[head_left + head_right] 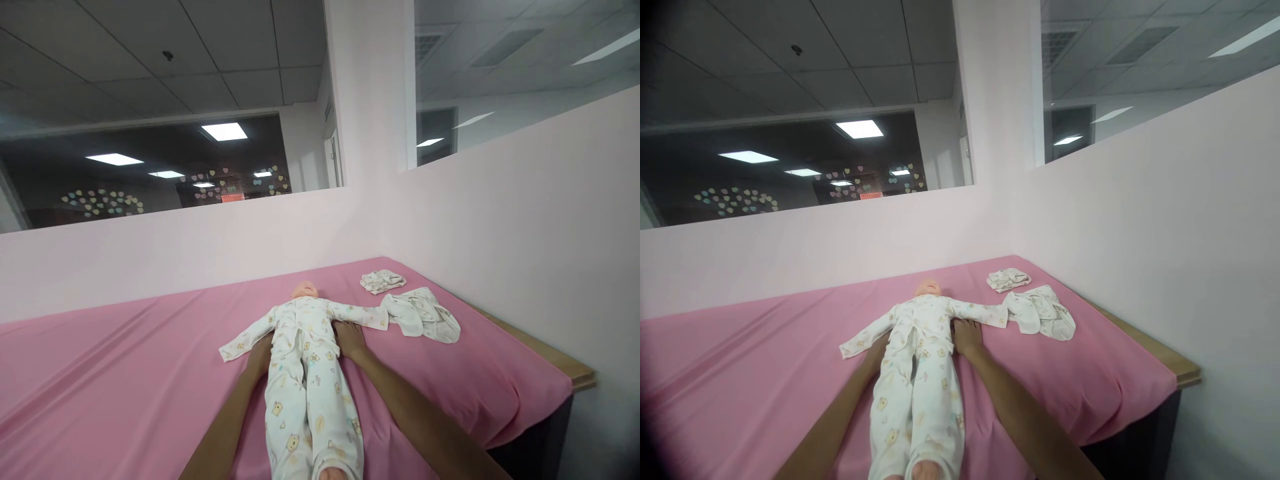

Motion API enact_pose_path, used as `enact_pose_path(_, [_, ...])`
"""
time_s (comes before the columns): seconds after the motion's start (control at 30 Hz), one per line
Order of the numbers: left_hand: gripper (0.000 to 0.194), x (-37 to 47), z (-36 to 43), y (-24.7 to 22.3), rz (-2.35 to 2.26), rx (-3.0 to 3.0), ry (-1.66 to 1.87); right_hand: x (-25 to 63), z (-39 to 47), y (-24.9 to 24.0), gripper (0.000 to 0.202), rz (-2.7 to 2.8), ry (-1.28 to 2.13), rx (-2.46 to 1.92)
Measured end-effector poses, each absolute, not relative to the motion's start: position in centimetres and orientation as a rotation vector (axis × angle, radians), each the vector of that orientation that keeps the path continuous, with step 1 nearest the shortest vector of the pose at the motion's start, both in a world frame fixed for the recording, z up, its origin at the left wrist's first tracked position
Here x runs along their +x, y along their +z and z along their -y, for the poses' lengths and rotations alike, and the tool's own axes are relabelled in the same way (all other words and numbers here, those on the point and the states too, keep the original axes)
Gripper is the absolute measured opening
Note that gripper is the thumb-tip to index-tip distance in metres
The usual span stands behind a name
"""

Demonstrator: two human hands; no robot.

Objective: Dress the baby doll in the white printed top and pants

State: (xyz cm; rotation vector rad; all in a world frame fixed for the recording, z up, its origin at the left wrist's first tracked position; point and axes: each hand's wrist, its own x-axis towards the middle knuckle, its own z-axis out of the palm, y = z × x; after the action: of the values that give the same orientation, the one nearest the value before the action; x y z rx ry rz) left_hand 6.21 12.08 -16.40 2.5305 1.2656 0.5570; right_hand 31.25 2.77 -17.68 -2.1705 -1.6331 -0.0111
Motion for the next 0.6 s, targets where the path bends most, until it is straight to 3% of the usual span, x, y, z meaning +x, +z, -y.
enact_pose_path(0.6, [0.039, 6.15, -12.43, -16.57, -1.236, 2.591, 0.535, 31.18, -2.72, -17.58, 0.030, 1.634, -0.023, -2.171])
